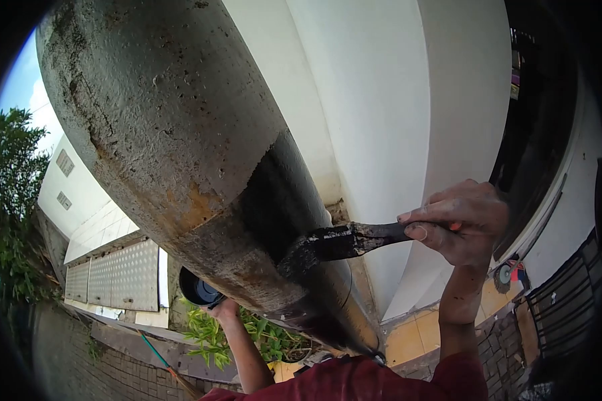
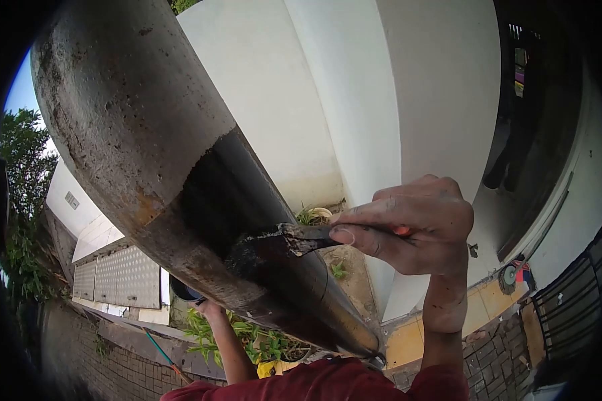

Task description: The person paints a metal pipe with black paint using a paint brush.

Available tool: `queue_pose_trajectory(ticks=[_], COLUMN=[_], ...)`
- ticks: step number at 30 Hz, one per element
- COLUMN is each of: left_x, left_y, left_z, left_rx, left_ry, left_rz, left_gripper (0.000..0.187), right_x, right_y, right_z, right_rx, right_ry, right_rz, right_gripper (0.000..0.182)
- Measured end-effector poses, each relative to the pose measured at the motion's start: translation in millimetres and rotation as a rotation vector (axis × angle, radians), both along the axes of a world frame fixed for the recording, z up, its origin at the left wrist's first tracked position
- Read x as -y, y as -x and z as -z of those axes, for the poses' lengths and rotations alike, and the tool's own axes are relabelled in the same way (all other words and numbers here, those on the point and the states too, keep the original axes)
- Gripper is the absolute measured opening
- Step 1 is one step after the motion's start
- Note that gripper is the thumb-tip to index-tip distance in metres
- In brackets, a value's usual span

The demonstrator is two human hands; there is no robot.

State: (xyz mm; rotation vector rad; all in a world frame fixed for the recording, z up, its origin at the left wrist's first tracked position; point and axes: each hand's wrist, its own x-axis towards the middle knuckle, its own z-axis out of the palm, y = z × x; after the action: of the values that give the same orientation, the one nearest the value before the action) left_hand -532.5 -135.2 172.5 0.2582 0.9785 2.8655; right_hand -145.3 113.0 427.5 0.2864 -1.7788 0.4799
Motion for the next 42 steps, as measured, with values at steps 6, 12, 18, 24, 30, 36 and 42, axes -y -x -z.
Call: queue_pose_trajectory(ticks=[6, 12, 18, 24, 30, 36, 42], left_x=[-13.2, -8.5, 9.5, 32.4, 30.4, 24.8, 29.5], left_y=[-19.5, -29.0, -21.1, -44.0, -59.8, -59.0, -64.2], left_z=[0.0, 6.8, 24.3, 16.4, 6.0, 28.1, 25.9], left_rx=[0.256, 0.208, 0.150, 0.230, 0.252, 0.211, 0.193], left_ry=[-0.317, -0.232, -0.260, -0.425, -0.390, -0.403, -0.418], left_rz=[0.170, 0.180, 0.198, 0.238, 0.200, 0.131, 0.124], left_gripper=[0.063, 0.058, 0.058, 0.053, 0.056, 0.050, 0.049], right_x=[22.5, 17.3, -2.0, -11.0, -23.7, -1.3, -7.1], right_y=[3.5, -32.4, 5.2, -6.5, -16.6, 7.8, -12.7], right_z=[14.5, 75.0, -10.2, 46.4, 9.3, -18.5, 4.1], right_rx=[-0.116, 0.245, -0.163, 0.121, 0.267, -0.192, 0.431], right_ry=[-0.077, 0.039, -0.186, -0.120, -0.335, -0.214, -0.659], right_rz=[0.273, 0.158, 0.196, 0.012, -0.099, 0.011, -0.156], right_gripper=[0.023, 0.022, 0.028, 0.026, 0.022, 0.030, 0.025])
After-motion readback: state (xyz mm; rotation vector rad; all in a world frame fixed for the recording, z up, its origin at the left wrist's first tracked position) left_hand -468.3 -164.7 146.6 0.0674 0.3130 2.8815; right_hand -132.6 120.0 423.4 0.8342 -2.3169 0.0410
